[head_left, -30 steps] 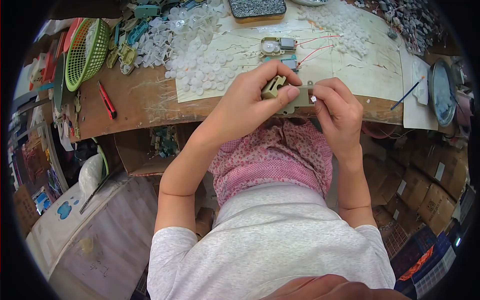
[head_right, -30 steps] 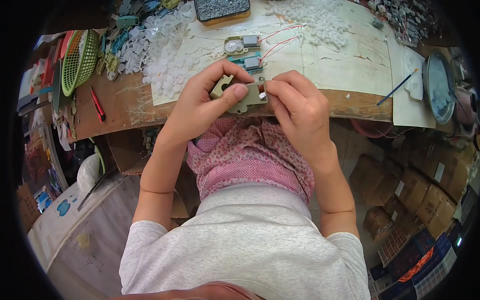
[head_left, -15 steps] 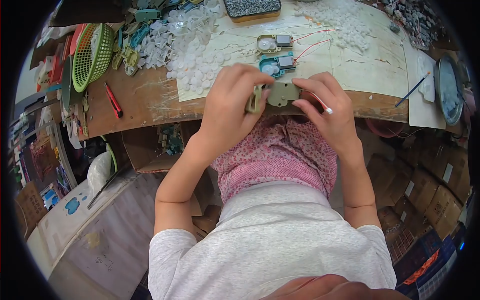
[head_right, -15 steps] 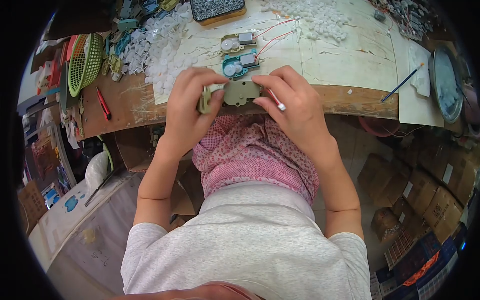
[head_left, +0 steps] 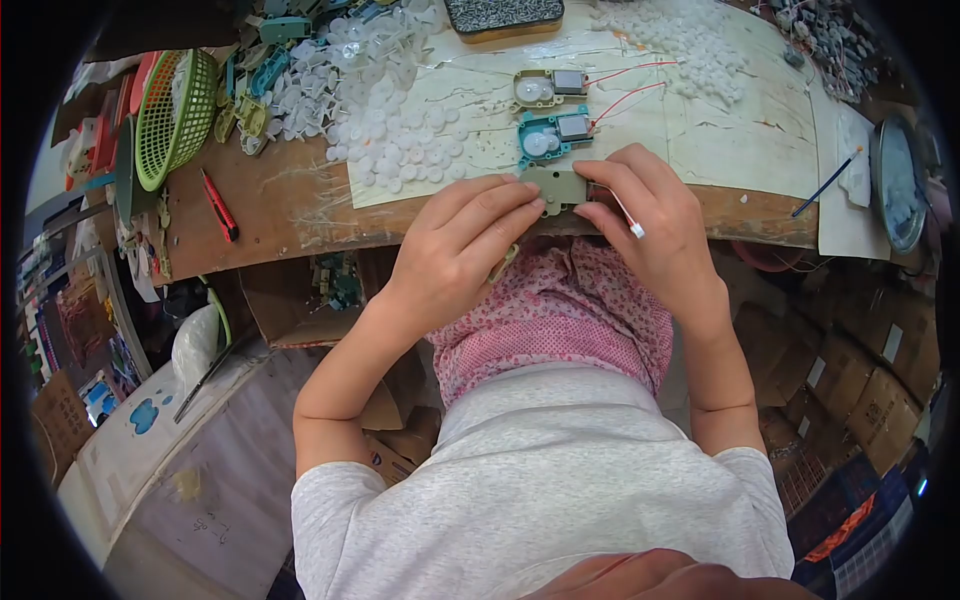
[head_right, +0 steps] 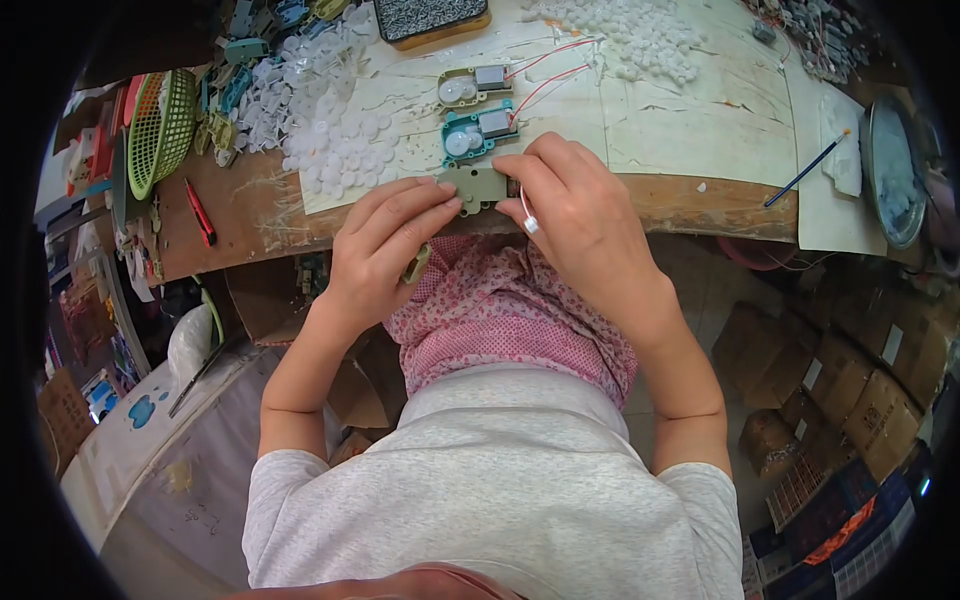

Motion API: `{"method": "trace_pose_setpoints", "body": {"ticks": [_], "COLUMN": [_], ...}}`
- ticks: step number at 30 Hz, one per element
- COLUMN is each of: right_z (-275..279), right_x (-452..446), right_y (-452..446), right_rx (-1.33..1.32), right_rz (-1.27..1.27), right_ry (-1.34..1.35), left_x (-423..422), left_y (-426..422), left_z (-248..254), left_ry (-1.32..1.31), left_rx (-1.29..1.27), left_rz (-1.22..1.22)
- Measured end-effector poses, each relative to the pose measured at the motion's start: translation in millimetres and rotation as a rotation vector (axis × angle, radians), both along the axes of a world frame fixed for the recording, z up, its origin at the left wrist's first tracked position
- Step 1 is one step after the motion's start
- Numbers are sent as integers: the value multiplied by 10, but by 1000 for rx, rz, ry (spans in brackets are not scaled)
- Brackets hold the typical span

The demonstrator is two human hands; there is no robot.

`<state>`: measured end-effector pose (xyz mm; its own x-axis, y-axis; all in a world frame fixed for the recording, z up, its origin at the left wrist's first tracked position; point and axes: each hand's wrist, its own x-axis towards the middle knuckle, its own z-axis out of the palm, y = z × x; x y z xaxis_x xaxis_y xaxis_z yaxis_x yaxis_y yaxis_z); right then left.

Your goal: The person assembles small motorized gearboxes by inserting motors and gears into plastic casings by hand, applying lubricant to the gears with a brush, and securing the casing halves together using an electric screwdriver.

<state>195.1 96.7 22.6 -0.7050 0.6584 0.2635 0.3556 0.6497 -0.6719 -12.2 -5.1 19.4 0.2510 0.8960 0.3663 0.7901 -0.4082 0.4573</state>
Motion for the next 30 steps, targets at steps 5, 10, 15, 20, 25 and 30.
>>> {"method": "trace_pose_setpoints", "body": {"ticks": [5, 10, 15, 20, 25, 30], "right_z": [-21, -40, -133, -105, 159, 151], "right_x": [-7, -5, 21, 39, 85, 148], "right_y": [19, 73, -11, 108, 104, 501], "right_rx": [-20, -40, -14, -125, -298, 263], "right_rz": [17, 63, 28, 122, 45, -182], "right_ry": [-7, -26, -11, -25, 2, -32], "left_x": [33, 23, 98, 56, -133, -118], "left_y": [-85, -104, -159, -110, -15, 134], "left_z": [-56, -67, -20, 19, 142, 221], "left_ry": [-25, 79, 113, 175, -83, -1049], "left_rx": [-62, -23, 12, 26, -129, -560], "left_rz": [16, -10, 39, -13, 3, 97]}}
